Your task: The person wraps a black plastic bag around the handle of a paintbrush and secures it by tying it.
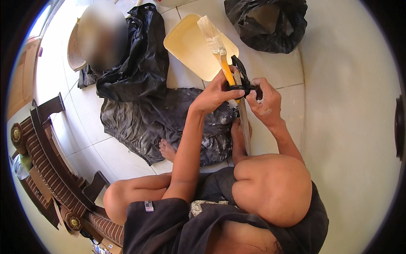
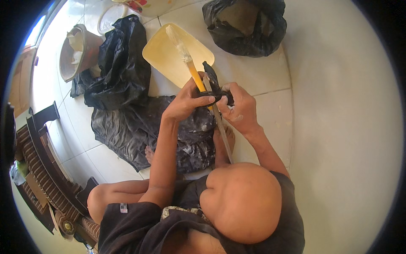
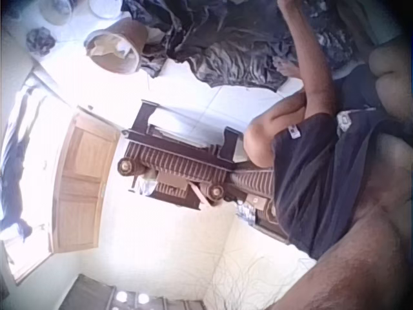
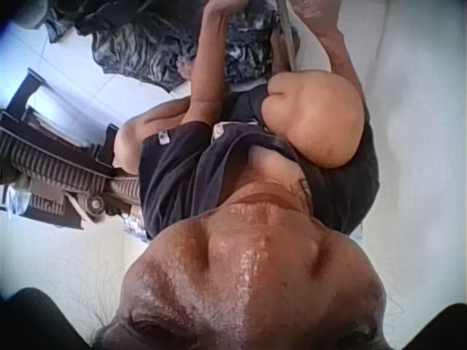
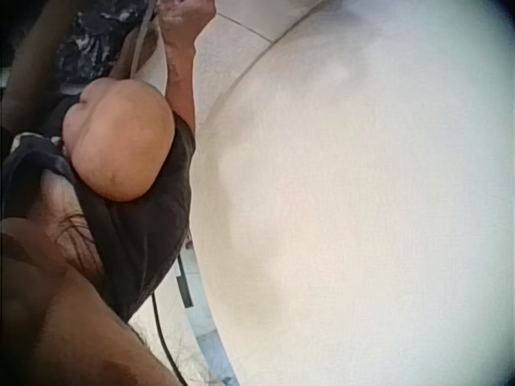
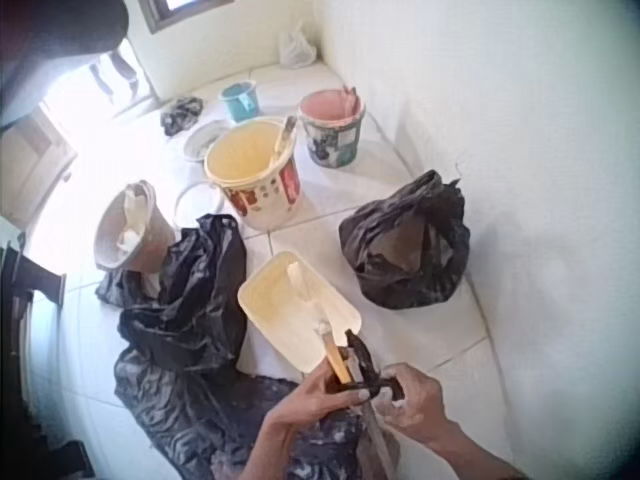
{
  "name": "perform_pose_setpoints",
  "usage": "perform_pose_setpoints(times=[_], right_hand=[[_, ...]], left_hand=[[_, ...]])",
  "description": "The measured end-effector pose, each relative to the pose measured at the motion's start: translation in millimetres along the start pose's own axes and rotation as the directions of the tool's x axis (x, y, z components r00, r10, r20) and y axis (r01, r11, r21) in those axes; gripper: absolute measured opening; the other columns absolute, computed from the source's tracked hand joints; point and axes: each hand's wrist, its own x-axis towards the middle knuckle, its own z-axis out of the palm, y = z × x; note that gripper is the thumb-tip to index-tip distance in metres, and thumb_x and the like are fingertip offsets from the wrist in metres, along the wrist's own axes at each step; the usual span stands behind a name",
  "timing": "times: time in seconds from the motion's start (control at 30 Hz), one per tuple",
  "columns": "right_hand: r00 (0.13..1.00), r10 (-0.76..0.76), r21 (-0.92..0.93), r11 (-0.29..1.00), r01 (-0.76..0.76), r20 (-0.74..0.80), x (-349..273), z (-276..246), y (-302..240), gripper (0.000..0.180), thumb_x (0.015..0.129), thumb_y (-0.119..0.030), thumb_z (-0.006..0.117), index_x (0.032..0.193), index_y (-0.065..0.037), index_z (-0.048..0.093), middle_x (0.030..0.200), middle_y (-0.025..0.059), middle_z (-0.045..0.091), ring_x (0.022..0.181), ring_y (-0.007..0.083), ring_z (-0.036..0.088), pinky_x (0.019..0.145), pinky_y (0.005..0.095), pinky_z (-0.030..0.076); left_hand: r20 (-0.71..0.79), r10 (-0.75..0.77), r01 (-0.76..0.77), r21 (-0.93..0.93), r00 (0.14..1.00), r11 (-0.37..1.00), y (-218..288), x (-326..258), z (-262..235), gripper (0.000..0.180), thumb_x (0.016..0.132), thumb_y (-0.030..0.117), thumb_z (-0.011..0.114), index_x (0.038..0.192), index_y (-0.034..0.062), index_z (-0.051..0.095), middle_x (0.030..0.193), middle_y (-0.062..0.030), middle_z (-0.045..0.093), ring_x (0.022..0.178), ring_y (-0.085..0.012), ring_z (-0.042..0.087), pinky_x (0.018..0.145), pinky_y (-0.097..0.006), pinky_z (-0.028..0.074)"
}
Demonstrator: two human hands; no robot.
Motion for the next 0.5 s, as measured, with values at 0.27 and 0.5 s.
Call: perform_pose_setpoints(times=[0.27, 0.5], right_hand=[[0.987, -0.081, 0.120, 0.988, 0.098, -0.139, 4.5, 0.1, 11.1, 0.013, 0.078, -0.007, 0.061, 0.088, 0.001, 0.060, 0.085, 0.0111, 0.060, 0.071, 0.0206, 0.055, 0.066, 0.0299, 0.045], [0.991, 0.129, 0.513, 0.853, -0.099, -0.023, 8.1, 2.6, 19.9, 0.011, 0.083, -0.010, 0.064, 0.087, 0.000, 0.063, 0.083, 0.0046, 0.060, 0.073, 0.0123, 0.052, 0.068, 0.0267, 0.043]], left_hand=[[-0.022, -0.005, 0.004, -0.027, 1.000, 1.000, -5.5, 1.6, 3.2, 0.060, 0.072, 0.005, 0.073, 0.123, 0.0048, 0.042, 0.106, -0.0039, 0.050, 0.099, -0.0135, 0.048, 0.086, -0.028, 0.042], [0.049, 0.144, -0.084, -0.608, 0.988, 0.789, -17.5, 3.8, -8.8, 0.077, 0.074, 0.028, 0.055, 0.140, 0.0011, 0.025, 0.133, -0.0198, 0.043, 0.123, -0.0313, 0.047, 0.103, -0.042, 0.038]])
